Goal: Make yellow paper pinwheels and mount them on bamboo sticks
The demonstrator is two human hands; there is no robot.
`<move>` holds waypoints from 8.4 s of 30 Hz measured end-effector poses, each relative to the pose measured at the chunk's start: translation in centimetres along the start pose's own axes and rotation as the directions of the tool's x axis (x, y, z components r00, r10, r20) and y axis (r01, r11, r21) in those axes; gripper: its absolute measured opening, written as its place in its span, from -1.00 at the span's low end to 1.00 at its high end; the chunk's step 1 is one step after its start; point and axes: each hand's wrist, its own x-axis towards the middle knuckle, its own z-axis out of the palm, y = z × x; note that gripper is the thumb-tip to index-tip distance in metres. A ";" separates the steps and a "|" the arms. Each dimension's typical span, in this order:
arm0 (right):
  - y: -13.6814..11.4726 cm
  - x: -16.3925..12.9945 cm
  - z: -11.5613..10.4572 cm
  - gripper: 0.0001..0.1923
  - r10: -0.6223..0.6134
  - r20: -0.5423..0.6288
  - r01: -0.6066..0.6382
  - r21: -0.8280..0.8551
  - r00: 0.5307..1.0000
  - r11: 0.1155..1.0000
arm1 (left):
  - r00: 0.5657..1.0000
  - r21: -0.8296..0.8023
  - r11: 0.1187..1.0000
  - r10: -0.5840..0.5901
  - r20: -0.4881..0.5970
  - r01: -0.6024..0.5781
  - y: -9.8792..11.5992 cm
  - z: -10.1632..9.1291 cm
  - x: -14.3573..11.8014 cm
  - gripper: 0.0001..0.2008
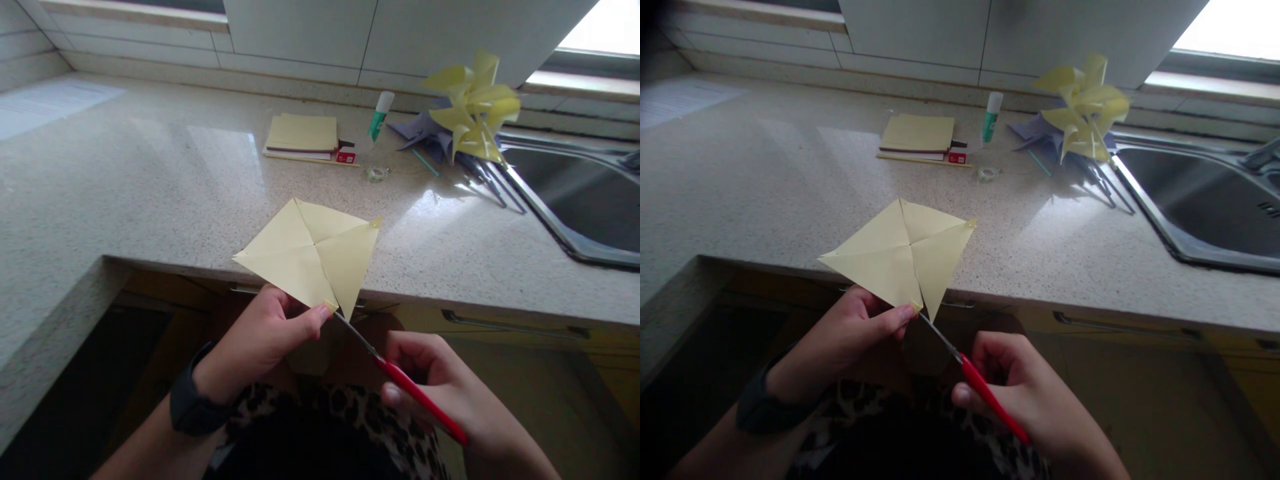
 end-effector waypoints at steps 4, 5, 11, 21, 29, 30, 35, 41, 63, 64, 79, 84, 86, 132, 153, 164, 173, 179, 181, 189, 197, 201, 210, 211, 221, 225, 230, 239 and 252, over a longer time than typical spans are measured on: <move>0.0 0.0 -0.1 -0.55 -0.005 0.011 0.005 -0.001 1.000 1.000 | 1.000 -0.005 1.000 -0.001 -0.009 0.001 0.1 0.1 0.1 -0.86; 0.0 0.0 -0.1 -0.56 -0.007 0.015 0.007 -0.008 1.000 1.000 | 1.000 -0.008 1.000 0.000 -0.006 0.000 0.1 0.1 0.1 -0.86; -0.3 -0.2 0.0 -0.54 -0.018 -0.001 0.018 -0.056 1.000 0.998 | 0.999 -0.016 1.000 -0.013 -0.032 0.013 0.1 0.3 -0.1 -0.82; 0.5 0.0 1.3 -0.52 -0.146 -0.078 0.126 -0.216 0.986 0.968 | 0.989 -0.152 0.988 0.003 -0.149 -0.026 -0.6 2.0 -0.5 -0.60; 1.4 0.1 2.8 -0.53 -0.201 -0.138 0.183 -0.134 0.970 0.974 | 0.956 -0.253 0.962 0.021 -0.292 -0.099 -0.5 3.2 -0.8 -0.58; 1.5 0.1 3.0 -0.53 -0.205 -0.145 0.185 -0.139 0.968 0.973 | 0.953 -0.260 0.960 0.017 -0.304 -0.100 -0.5 3.2 -0.8 -0.58; 1.7 0.3 3.3 -0.55 -0.199 -0.150 0.177 -0.146 0.968 0.973 | 0.944 -0.252 0.961 0.029 -0.327 -0.117 -0.8 3.2 -0.8 -0.68; 1.6 0.6 3.4 -0.54 -0.207 -0.143 0.188 -0.136 0.968 0.973 | 0.927 -0.235 0.960 0.055 -0.371 -0.151 -1.1 3.4 -0.6 -0.75; 1.5 1.0 4.2 -0.51 -0.486 -0.229 0.327 -0.498 0.844 0.803 | 0.922 -0.264 0.953 0.037 -0.386 -0.149 -1.2 3.6 -0.7 -0.65; 1.6 1.1 4.2 -0.51 -0.508 -0.225 0.341 -0.515 0.831 0.787 | 0.927 -0.266 0.953 0.034 -0.374 -0.143 -1.2 3.5 -0.7 -0.62; 2.4 1.1 2.9 -0.66 -0.798 -0.186 0.273 -0.875 0.574 0.400 | 0.952 -0.361 0.927 -0.012 -0.305 -0.104 -0.3 2.9 -0.7 -0.75; 2.0 0.9 3.2 -0.62 -0.677 -0.240 0.376 -0.681 0.696 0.628 | 0.951 -0.335 0.937 -0.010 -0.308 -0.099 -0.2 2.8 -0.8 -0.71; 1.7 0.7 3.2 -0.62 -0.621 -0.246 0.385 -0.602 0.745 0.700 | 0.952 -0.330 0.940 -0.018 -0.306 -0.088 -0.2 2.9 -0.8 -0.69; -1.8 3.1 4.5 -0.63 -0.323 -0.425 0.387 0.072 0.846 0.919 | 0.954 0.062 0.998 -0.010 -0.300 0.030 -0.1 3.9 -1.4 -0.85; -0.2 3.1 3.9 -0.61 -0.272 -0.375 0.342 0.134 0.886 0.930 | 0.977 -0.027 0.998 -0.052 -0.206 0.048 -1.9 2.2 -0.9 -0.48; -2.6 -1.2 -0.9 -0.55 -0.440 -0.688 0.113 -0.466 0.577 0.878 | 0.973 0.005 1.000 -0.009 -0.231 0.010 -2.4 -0.7 -1.1 -0.53; -4.5 -1.3 -6.5 -0.63 -0.689 -0.601 -0.371 -0.797 0.405 0.477 | 0.957 0.079 0.995 0.077 -0.280 -0.057 -2.1 -2.8 -2.3 -0.55; -5.4 -0.9 -8.9 -0.67 -0.693 -0.586 -0.498 -0.788 0.421 0.363 | 0.948 0.224 0.975 0.070 -0.310 0.002 -2.6 -4.2 -3.3 -0.58; -5.4 -0.5 -9.5 -0.63 -0.704 -0.559 -0.482 -0.807 0.439 0.341 | 0.952 0.236 0.971 0.037 -0.302 0.037 -3.0 -4.4 -3.5 -0.57; -5.1 0.7 -10.8 -0.60 -0.793 -0.435 -0.474 -0.854 0.426 0.214 | 0.980 0.332 0.939 -0.019 -0.199 0.086 -3.1 -4.3 -4.5 -0.46; -4.0 2.0 -11.6 -0.64 -0.859 -0.454 -0.363 -0.861 0.236 0.355 | 0.995 0.317 0.948 0.019 -0.101 0.014 -2.1 -3.9 -3.9 -0.47; -3.7 2.1 -11.8 -0.68 -0.861 -0.468 -0.327 -0.860 0.198 0.392 | 0.995 0.349 0.937 0.032 -0.092 0.002 -1.1 -3.4 -3.2 -0.53; -4.4 1.2 -11.1 -0.68 -0.801 -0.520 -0.331 -0.843 0.296 0.424 | 0.984 0.610 0.792 0.084 -0.157 0.030 3.1 -4.7 -3.4 -0.67; -4.5 1.1 -10.9 -0.69 -0.789 -0.530 -0.332 -0.839 0.311 0.432 | 0.985 0.657 0.753 0.090 -0.145 0.028 3.6 -5.1 -3.2 -0.69; -5.3 1.6 -12.6 -0.70 -0.759 -0.521 -0.359 -0.845 0.391 0.395 | 0.995 0.950 0.313 0.100 -0.019 -0.013 9.4 -8.5 3.6 -0.67; -6.9 1.7 -13.7 -0.63 -0.699 -0.505 -0.427 -0.851 0.506 0.306 | 0.991 0.983 0.181 0.131 0.003 -0.027 10.6 -9.3 6.1 -0.70; -10.5 2.3 -14.2 -0.69 -0.669 -0.467 -0.419 -0.874 0.579 0.248 | 0.974 0.994 0.110 0.226 0.000 -0.026 12.2 -10.3 8.7 -0.66; -19.4 5.9 -11.5 -0.83 -0.843 -0.275 -0.186 -0.960 0.462 0.211 | 0.840 0.995 -0.043 0.532 0.102 -0.093 10.4 -7.9 9.0 -0.67; -22.0 20.4 -8.7 -0.75 -0.845 -0.035 0.138 -0.982 0.534 0.128 | 0.542 0.728 -0.289 0.512 0.666 -0.622 3.7 -3.6 4.6 -0.81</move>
